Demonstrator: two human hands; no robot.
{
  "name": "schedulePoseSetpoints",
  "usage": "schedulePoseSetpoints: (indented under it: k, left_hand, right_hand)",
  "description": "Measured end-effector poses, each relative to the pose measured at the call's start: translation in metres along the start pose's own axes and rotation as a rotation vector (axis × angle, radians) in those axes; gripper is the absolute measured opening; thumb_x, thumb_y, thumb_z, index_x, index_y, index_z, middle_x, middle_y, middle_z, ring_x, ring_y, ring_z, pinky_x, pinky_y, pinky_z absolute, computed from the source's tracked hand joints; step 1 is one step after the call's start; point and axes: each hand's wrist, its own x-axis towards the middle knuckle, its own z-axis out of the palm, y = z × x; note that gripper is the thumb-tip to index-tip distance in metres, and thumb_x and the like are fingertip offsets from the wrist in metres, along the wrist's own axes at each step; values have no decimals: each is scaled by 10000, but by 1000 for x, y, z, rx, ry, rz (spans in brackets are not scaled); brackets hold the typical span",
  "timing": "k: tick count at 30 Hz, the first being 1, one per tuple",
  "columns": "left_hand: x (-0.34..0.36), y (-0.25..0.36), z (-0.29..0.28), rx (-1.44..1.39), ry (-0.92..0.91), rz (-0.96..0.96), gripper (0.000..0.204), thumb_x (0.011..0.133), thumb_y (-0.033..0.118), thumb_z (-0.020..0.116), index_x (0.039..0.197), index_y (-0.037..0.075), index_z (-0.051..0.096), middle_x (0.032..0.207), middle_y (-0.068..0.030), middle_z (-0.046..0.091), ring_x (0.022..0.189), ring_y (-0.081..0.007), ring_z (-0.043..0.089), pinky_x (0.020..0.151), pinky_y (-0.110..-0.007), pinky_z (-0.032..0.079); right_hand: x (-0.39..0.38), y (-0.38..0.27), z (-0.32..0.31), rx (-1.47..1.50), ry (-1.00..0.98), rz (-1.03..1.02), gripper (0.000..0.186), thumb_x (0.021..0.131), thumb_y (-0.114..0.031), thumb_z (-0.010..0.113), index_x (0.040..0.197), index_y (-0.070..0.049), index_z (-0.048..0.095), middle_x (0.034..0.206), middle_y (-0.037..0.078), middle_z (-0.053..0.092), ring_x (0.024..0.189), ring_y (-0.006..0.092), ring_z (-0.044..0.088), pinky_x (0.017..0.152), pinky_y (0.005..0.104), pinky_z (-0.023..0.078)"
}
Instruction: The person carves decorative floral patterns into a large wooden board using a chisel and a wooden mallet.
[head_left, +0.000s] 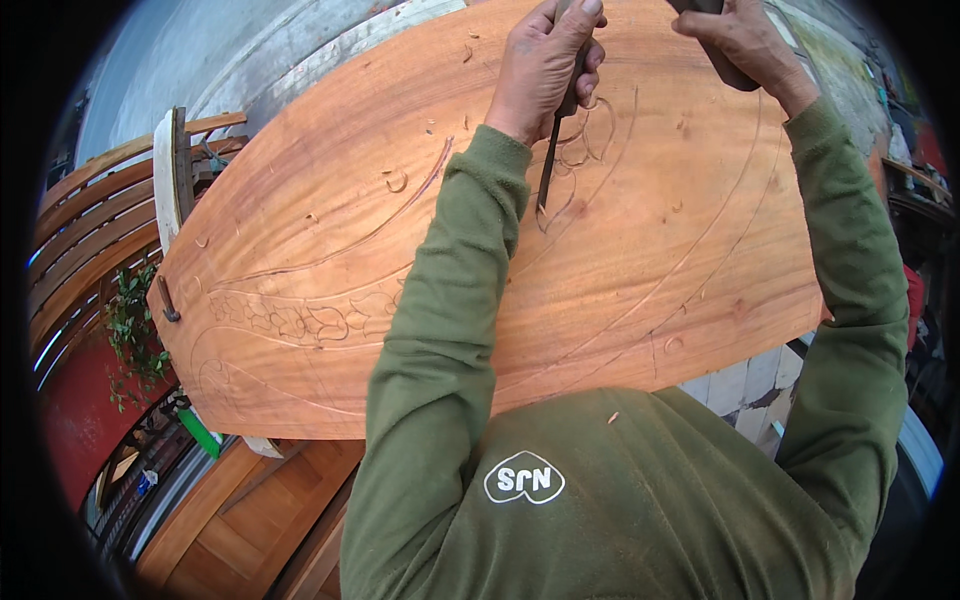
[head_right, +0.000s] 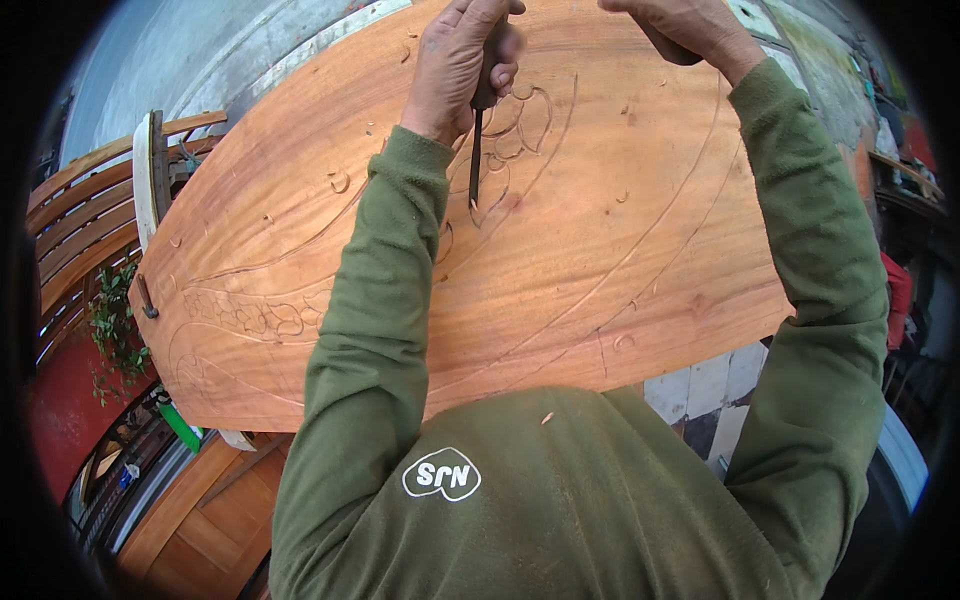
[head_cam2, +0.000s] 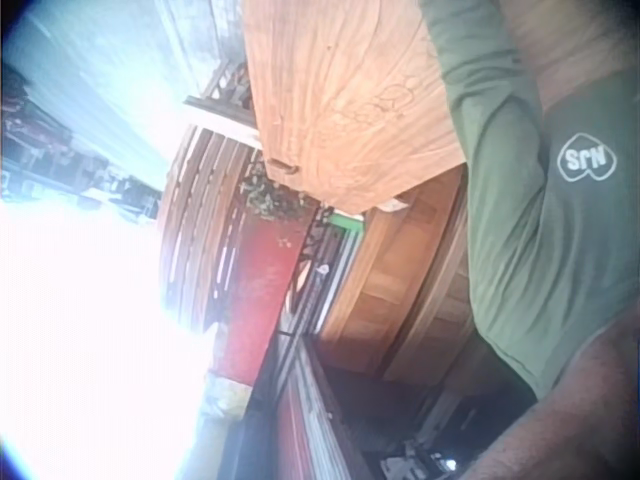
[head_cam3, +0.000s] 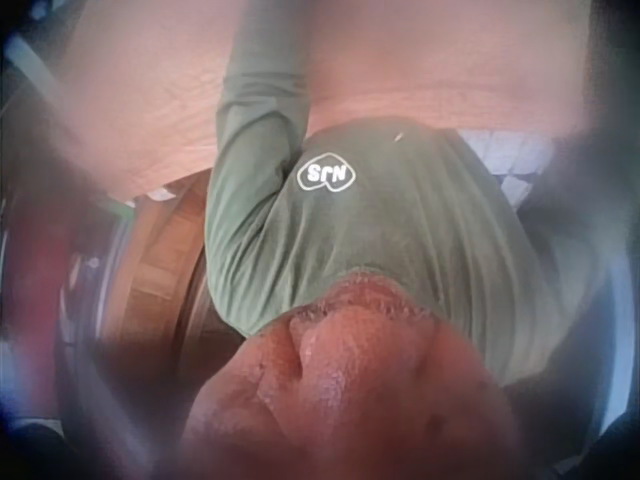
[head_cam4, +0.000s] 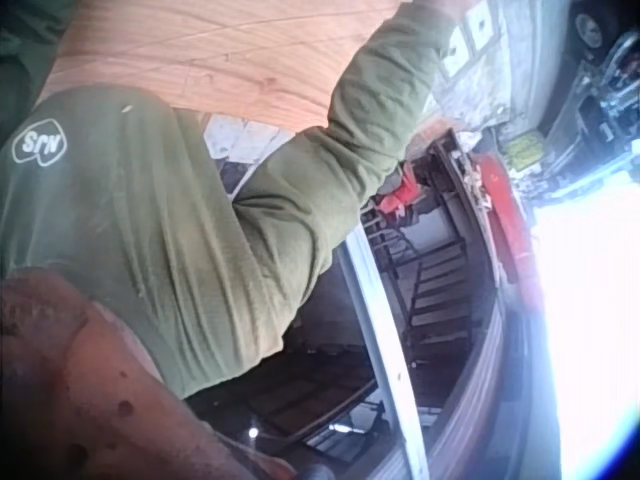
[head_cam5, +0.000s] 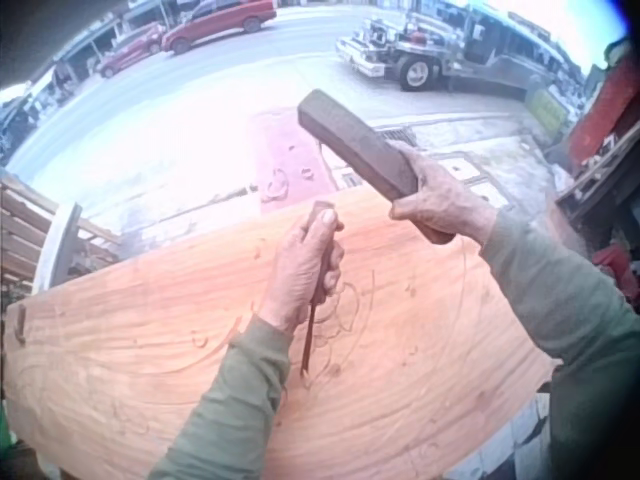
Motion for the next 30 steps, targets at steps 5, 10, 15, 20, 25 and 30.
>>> schedulePoseSetpoints:
  k: [5, 10, 15, 20, 25, 30]
  left_hand:
    - [-10, 7, -8, 68, 72, 88, 334, 1047, 469, 631, 1066, 136, 598, 662, 43, 542, 446, -39, 486, 371, -199, 341]
    - [-8, 8, 0, 33, 73, 75, 331, 1046, 469, 631, 1062, 139, 603, 660, 47, 543, 445, -36, 486, 370, -196, 336]
    - [-21, 8, -8, 36, 176, 41, 316, 1048, 459, 631, 1062, 144, 608, 652, 50, 539, 444, -37, 489, 367, -194, 335]
    - [-18, 6, -9, -45, 171, 143, 306, 1047, 443, 640, 1079, 140, 602, 653, 43, 537, 441, -43, 494, 364, -197, 343]
    - [-33, 9, -18, -120, 245, 170, 283, 1044, 409, 658, 1077, 134, 596, 656, 36, 538, 441, -49, 496, 363, -199, 352]
    - [-39, 11, -17, -153, 237, 234, 255, 1048, 380, 659, 1083, 137, 591, 664, 31, 540, 440, -55, 496, 364, -207, 367]
  right_hand:
    - [13, -18, -18, -189, -223, -58, 831, 746, -75, 797, 1518, -94, 489, 1282, 144, 673, 1171, 203, 623, 1008, 346, 495]
    - [30, -17, -3, 293, 156, 5, 806, 759, -57, 761, 1506, -1, 462, 1238, 132, 668, 1110, 161, 629, 961, 318, 511]
    - [29, -32, -5, -291, -449, -140, 849, 714, -99, 751, 1522, -97, 490, 1290, 178, 646, 1215, 304, 601, 1060, 370, 465]
    - [58, -31, -13, 270, 32, -192, 817, 775, -75, 793, 1505, 4, 435, 1226, 140, 646, 1106, 205, 623, 994, 317, 492]
    - [43, -69, 13, -530, -491, -135, 827, 739, -104, 748, 1516, -76, 467, 1111, 182, 697, 1033, 265, 656, 892, 389, 519]
    - [62, -61, 7, -49, -290, -104, 823, 759, -127, 793, 1510, -24, 470, 1140, 140, 677, 1003, 203, 634, 865, 332, 527]
